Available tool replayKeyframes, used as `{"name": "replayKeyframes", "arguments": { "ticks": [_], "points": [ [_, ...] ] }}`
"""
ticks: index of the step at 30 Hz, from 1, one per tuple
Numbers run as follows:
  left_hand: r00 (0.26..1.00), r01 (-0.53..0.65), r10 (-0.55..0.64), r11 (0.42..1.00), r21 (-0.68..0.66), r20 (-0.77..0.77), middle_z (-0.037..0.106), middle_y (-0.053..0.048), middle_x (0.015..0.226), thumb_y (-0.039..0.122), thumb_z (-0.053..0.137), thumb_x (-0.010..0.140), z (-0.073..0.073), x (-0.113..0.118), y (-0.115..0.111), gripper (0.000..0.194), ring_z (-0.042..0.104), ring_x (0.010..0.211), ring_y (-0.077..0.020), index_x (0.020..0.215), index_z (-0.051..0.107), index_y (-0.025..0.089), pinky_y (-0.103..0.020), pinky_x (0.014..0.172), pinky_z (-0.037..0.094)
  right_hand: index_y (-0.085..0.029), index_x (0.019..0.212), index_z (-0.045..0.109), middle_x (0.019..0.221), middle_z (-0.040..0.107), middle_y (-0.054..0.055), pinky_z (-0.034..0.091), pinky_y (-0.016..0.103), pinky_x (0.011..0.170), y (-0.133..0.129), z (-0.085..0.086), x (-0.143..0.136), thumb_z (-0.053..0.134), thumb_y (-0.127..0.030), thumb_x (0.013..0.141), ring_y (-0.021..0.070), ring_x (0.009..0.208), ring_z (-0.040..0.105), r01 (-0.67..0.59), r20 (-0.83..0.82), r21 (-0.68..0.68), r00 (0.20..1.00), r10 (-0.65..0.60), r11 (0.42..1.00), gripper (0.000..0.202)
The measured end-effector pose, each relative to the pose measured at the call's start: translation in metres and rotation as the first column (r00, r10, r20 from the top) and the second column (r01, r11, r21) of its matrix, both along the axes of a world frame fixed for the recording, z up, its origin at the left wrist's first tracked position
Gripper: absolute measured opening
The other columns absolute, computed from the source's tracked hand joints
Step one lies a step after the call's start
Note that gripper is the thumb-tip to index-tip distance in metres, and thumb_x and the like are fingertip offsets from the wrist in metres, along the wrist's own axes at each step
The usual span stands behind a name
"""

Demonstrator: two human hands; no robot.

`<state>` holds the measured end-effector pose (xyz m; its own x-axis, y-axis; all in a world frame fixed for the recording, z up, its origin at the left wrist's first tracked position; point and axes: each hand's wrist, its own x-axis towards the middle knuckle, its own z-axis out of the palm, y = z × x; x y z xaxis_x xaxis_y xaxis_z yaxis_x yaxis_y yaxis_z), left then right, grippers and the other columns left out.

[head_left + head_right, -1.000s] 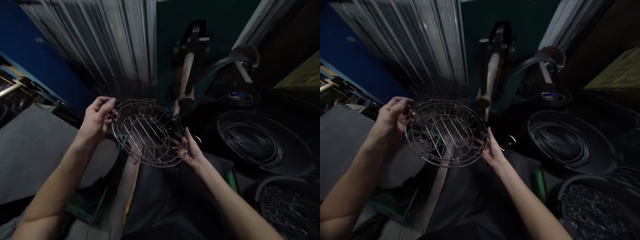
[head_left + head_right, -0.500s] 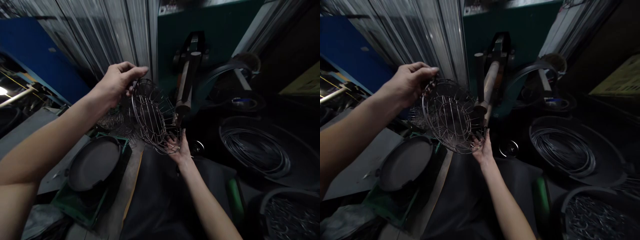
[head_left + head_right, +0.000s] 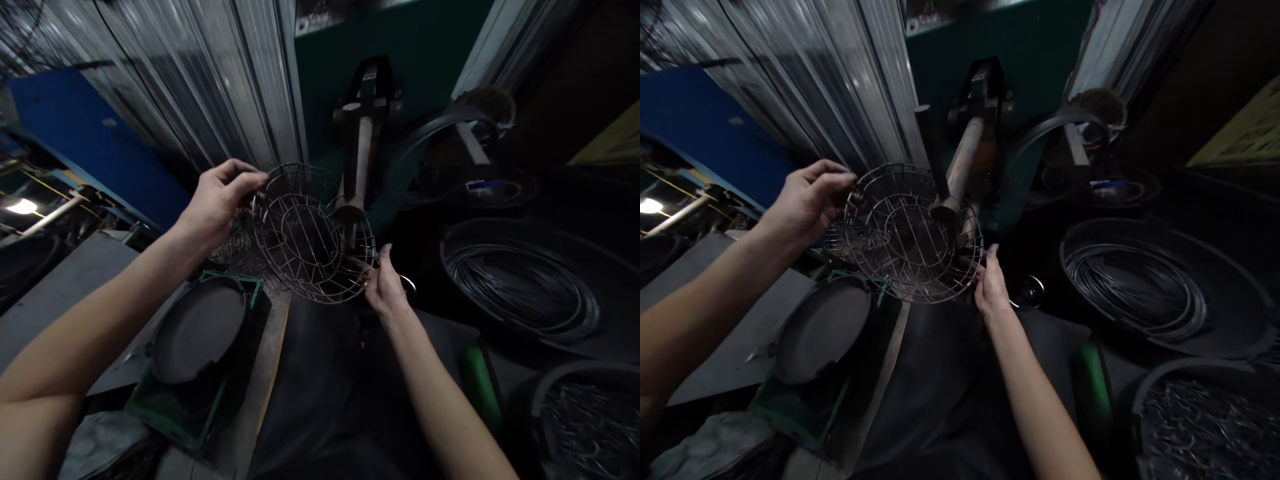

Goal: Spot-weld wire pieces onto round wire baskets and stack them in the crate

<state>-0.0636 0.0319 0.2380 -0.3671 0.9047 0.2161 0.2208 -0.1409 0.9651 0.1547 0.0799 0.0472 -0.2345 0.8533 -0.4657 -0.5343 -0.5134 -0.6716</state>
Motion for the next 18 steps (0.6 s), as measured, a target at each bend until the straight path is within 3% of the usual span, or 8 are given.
{"name": "replayKeyframes", "arguments": {
  "ticks": [3,6,9,12,18],
  "points": [
    [0.989,-0.098,0.099,0.995,-0.012,0.106,0.058,0.005,0.057,0.021,0.074,0.066,-0.016,-0.006,-0.007,0.02,0.056,0.05,-0.0077,0.07,0.055,0.017,-0.018,0.041,0.041,-0.023,0.099,0.058,0.078,0.066,0.0,0.048,0.025,0.063,-0.009,-0.024,0.011,0.058,-0.063,0.077,0.0145,0.071,0.062,0.119,0.186,0.194,0.97,-0.156,0.974,0.046],
    [0.977,-0.142,0.143,0.99,-0.013,0.161,0.057,0.005,0.057,0.024,0.074,0.064,-0.026,-0.01,-0.013,0.02,0.056,0.049,-0.0075,0.069,0.055,0.018,-0.018,0.042,0.042,-0.022,0.095,0.062,0.088,0.067,0.0,0.047,0.029,0.08,-0.02,-0.036,0.025,0.071,-0.052,0.07,0.0154,0.086,0.062,0.08,0.31,0.435,0.922,-0.232,0.897,0.039],
    [0.959,-0.187,0.186,0.982,-0.016,0.216,0.057,0.005,0.059,0.026,0.075,0.062,-0.032,-0.014,-0.023,0.023,0.056,0.051,-0.0069,0.067,0.055,0.018,-0.018,0.044,0.044,-0.022,0.095,0.066,0.096,0.067,0.002,0.045,0.034,0.089,-0.026,-0.029,0.034,0.071,-0.043,0.073,0.0175,0.093,0.061,-0.099,0.388,0.584,0.906,-0.17,0.806,0.031],
    [0.928,-0.236,0.235,0.971,-0.033,0.289,0.057,0.005,0.06,0.027,0.075,0.06,-0.038,-0.014,-0.035,0.024,0.057,0.052,-0.0075,0.069,0.055,0.019,-0.017,0.044,0.045,-0.022,0.095,0.068,0.095,0.068,0.003,0.046,0.035,0.087,-0.025,-0.015,0.036,0.071,-0.039,0.074,0.0187,0.092,0.062,-0.212,0.452,0.634,0.882,-0.134,0.744,0.028],
    [0.888,-0.286,0.276,0.958,-0.03,0.368,0.057,0.005,0.061,0.03,0.072,0.063,-0.058,-0.008,-0.053,0.024,0.058,0.055,-0.0073,0.074,0.054,0.019,-0.016,0.049,0.047,-0.019,0.083,0.069,0.083,0.07,0.003,0.048,0.032,0.076,-0.019,-0.01,0.027,0.071,-0.039,0.073,0.0183,0.08,0.063,-0.09,0.415,0.658,0.872,-0.26,0.747,0.023]
  ]
}}
